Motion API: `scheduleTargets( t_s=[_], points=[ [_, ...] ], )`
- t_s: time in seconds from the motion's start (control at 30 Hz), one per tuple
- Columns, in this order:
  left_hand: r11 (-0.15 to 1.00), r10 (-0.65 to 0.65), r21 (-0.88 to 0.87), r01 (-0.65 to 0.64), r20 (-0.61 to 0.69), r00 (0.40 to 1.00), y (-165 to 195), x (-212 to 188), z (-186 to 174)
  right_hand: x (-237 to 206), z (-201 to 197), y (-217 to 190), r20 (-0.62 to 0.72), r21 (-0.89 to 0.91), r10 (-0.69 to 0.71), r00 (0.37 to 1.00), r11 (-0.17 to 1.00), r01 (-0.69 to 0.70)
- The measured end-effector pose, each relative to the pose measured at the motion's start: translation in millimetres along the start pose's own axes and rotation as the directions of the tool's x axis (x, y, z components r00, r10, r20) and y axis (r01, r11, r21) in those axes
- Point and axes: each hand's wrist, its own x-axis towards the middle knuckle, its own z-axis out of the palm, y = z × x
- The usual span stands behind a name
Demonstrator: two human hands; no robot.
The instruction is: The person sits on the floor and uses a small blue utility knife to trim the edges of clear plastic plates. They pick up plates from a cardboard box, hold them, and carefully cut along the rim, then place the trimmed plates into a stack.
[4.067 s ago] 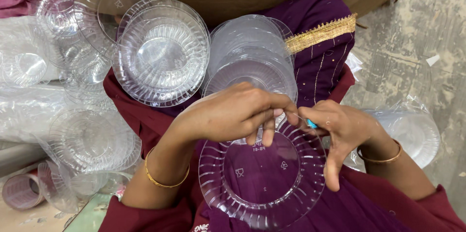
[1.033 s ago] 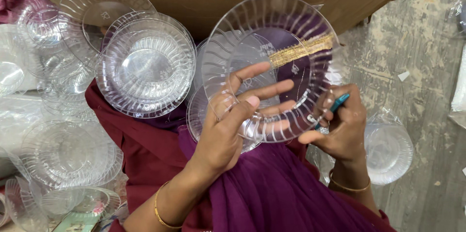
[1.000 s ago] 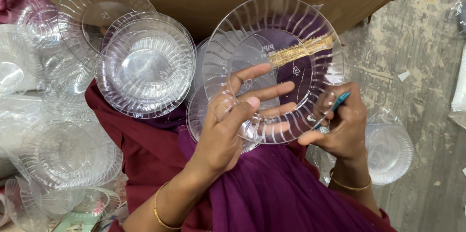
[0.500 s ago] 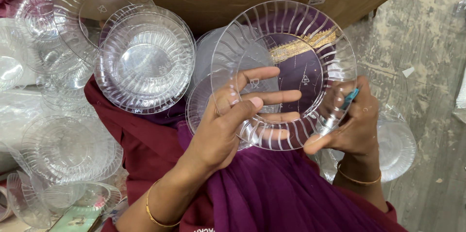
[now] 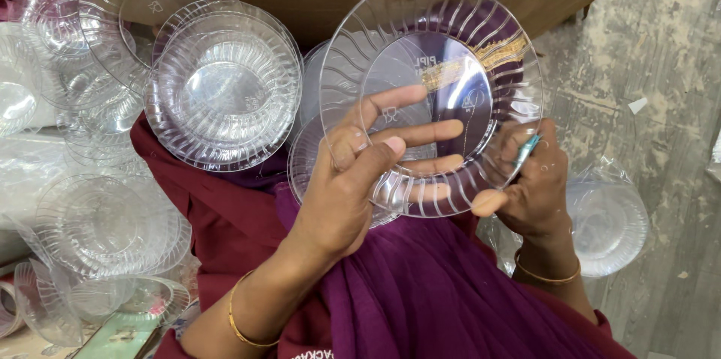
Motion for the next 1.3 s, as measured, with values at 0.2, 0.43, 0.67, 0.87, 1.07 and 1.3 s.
scheduleTargets(
  t_s=[0.2,0.43,0.67,0.87,1.07,1.3],
  points=[
    [0.997,0.077,0.002,-0.077,-0.027,0.997,-3,4,7,4,4,-9,0.014,-0.157,-0.076,0.997,0.985,0.077],
    [0.989,0.150,0.005,-0.150,-0.048,0.988,-12,13,14,7,9,-12,-0.041,-0.188,-0.046,0.998,0.981,0.037],
    [0.970,0.240,-0.009,-0.241,-0.070,0.968,-27,24,20,15,10,-7,-0.029,0.024,0.063,0.998,0.998,-0.062],
    [0.950,0.310,0.048,-0.307,-0.092,0.946,-33,24,29,20,28,-9,-0.148,0.008,0.074,0.986,0.997,-0.073],
    [0.940,0.341,0.064,-0.336,-0.108,0.934,-36,29,33,15,33,-22,-0.120,-0.081,0.023,0.993,0.996,-0.033],
    [0.917,0.399,0.058,-0.395,-0.099,0.912,-44,39,36,-1,53,-29,-0.148,0.028,0.227,0.963,0.974,-0.225]
  ],
)
